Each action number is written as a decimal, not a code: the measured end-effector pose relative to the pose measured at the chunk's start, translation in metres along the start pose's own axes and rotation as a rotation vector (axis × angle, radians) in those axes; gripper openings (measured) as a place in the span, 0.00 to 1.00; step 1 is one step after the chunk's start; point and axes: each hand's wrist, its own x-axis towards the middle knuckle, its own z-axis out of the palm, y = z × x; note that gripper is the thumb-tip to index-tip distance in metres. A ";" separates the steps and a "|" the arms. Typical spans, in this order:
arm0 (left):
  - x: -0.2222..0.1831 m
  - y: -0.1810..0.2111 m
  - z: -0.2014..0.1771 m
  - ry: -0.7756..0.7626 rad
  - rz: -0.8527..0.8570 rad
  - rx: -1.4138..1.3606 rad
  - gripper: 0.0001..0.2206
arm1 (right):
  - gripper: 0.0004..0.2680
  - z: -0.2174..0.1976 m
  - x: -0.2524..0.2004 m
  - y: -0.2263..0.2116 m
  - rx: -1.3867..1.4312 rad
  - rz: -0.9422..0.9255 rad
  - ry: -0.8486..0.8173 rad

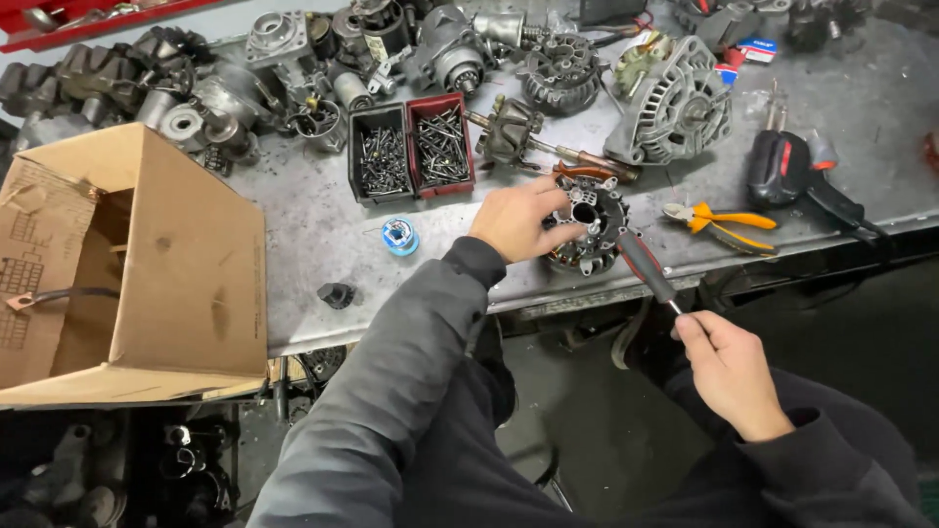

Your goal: Disassembling and assembling various alternator components using hand tools on a workbench.

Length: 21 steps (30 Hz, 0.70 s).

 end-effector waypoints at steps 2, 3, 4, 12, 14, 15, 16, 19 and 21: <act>0.000 -0.001 0.003 -0.046 -0.019 -0.028 0.14 | 0.10 -0.001 -0.001 -0.005 -0.008 0.007 0.009; 0.000 0.002 0.002 -0.090 0.002 -0.058 0.14 | 0.10 -0.001 -0.002 -0.008 -0.006 -0.018 0.015; -0.001 0.004 0.001 -0.133 0.021 -0.089 0.14 | 0.09 -0.002 -0.003 -0.011 -0.004 -0.044 0.020; -0.001 -0.022 0.017 -0.270 -0.035 -0.232 0.14 | 0.09 -0.003 -0.002 -0.011 -0.015 -0.025 0.029; -0.002 -0.027 0.018 -0.313 -0.041 -0.350 0.14 | 0.09 -0.003 -0.002 -0.009 -0.017 -0.020 0.031; -0.002 -0.028 0.018 -0.326 -0.081 -0.411 0.13 | 0.09 -0.003 -0.002 -0.008 -0.005 -0.019 0.028; -0.003 -0.029 0.018 -0.340 -0.121 -0.473 0.12 | 0.09 -0.003 -0.002 -0.007 0.008 -0.018 0.025; -0.002 -0.030 0.017 -0.381 -0.149 -0.487 0.12 | 0.09 -0.004 -0.003 -0.011 -0.002 -0.035 0.030; -0.002 -0.031 0.015 -0.392 -0.150 -0.484 0.13 | 0.09 -0.005 -0.003 -0.012 -0.016 -0.032 0.033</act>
